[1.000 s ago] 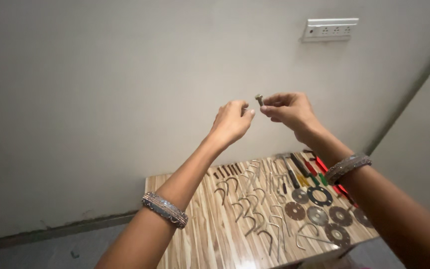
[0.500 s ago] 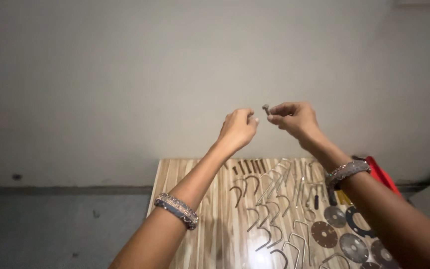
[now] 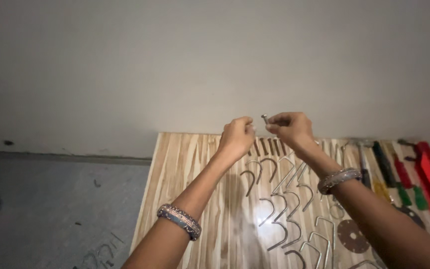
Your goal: The person repeatedly picks up metal hooks and nails from the floor and a wooden table, then places them back down in organized rows. The person handles the items one by one, moving between the floor and the table to sort the hardware.
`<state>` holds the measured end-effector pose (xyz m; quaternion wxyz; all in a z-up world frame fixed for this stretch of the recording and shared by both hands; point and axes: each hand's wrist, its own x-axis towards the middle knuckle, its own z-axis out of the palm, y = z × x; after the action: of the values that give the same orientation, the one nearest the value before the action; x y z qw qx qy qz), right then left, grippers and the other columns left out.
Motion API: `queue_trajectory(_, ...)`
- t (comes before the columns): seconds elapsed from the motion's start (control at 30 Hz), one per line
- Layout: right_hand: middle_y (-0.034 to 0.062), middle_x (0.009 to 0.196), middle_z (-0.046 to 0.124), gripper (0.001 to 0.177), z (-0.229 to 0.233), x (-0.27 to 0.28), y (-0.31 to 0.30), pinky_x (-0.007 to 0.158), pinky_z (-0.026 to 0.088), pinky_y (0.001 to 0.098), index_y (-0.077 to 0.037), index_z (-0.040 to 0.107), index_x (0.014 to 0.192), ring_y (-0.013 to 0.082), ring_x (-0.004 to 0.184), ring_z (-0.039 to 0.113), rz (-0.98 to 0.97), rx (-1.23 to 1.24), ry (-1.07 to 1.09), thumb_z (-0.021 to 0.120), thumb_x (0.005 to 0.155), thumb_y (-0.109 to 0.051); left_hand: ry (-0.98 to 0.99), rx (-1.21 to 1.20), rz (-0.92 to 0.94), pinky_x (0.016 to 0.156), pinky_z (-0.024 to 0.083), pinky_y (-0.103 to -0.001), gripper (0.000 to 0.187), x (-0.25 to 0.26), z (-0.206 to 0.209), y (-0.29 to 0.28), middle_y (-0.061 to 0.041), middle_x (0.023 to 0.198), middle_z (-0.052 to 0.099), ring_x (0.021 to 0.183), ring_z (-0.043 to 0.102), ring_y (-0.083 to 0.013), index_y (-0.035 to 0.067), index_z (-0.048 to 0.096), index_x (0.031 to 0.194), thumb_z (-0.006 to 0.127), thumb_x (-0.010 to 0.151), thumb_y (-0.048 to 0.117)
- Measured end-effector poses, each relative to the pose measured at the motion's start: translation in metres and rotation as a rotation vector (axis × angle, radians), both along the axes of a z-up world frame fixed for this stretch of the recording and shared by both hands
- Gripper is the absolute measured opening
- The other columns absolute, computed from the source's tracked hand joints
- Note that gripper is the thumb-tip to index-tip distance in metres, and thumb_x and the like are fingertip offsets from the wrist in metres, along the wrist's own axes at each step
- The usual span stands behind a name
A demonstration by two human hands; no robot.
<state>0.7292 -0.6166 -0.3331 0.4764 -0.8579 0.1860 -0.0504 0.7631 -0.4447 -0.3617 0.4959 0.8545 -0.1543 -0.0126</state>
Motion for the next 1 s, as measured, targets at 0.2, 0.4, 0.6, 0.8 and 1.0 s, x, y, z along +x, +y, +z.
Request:
queue_trajectory(0.2,0.0072,0.086,0.079,0.021,-0.104,0.014,0.016,0.064,0.06,0.0263,-0.002,0.079,0.104,0.0118,0.07,0.073,0.009,-0.01,0.011,0.081,0.085,-0.009,0.082,-0.02,0.075,0.095,0.055,-0.042,0.036,0.022,-0.099,0.01,-0.023,0.116,0.072,0.111,0.071,-0.0376,0.004,0.07,0.122,0.058,0.093,0.019)
queue_trajectory(0.4,0.0146,0.084,0.078,0.025,-0.198,0.02,0.031,0.066,0.056,0.0332,-0.001,0.079,0.106,0.0205,0.07,0.073,-0.041,-0.193,0.065,0.084,0.083,-0.011,0.267,-0.01,0.085,0.095,0.055,-0.041,0.039,0.031,-0.173,0.014,-0.019,0.114,0.075,0.109,0.072,-0.034,0.007,0.068,0.127,0.057,0.093,0.022)
queue_trajectory(0.6,0.0099,0.092,0.076,0.038,-0.268,0.032,0.032,0.065,0.064,0.0326,-0.003,0.071,0.117,0.0176,0.075,0.076,-0.173,-0.174,0.12,0.079,0.079,-0.006,0.184,-0.025,0.081,0.094,0.055,-0.041,0.039,0.031,-0.233,0.016,-0.02,0.115,0.074,0.11,0.071,-0.0344,0.004,0.068,0.126,0.058,0.093,0.02)
queue_trajectory(0.8,0.0132,0.086,0.077,0.036,-0.303,0.037,0.033,0.073,0.058,0.0369,-0.002,0.068,0.109,0.0241,0.078,0.075,-0.136,-0.273,-0.041,0.084,0.078,-0.01,0.257,-0.018,0.098,0.089,0.058,-0.04,0.038,0.028,-0.272,0.014,-0.021,0.11,0.075,0.104,0.074,-0.0336,0.004,0.069,0.124,0.056,0.092,0.018)
queue_trajectory(1.0,0.0106,0.085,0.077,0.032,-0.324,0.05,0.036,0.073,0.056,0.0408,-0.004,0.067,0.104,0.0262,0.078,0.074,-0.179,-0.366,-0.058,0.083,0.077,-0.011,0.252,-0.068,0.098,0.09,0.058,-0.04,0.038,0.03,-0.29,0.009,-0.021,0.109,0.075,0.104,0.074,-0.0339,0.003,0.068,0.125,0.056,0.092,0.017)
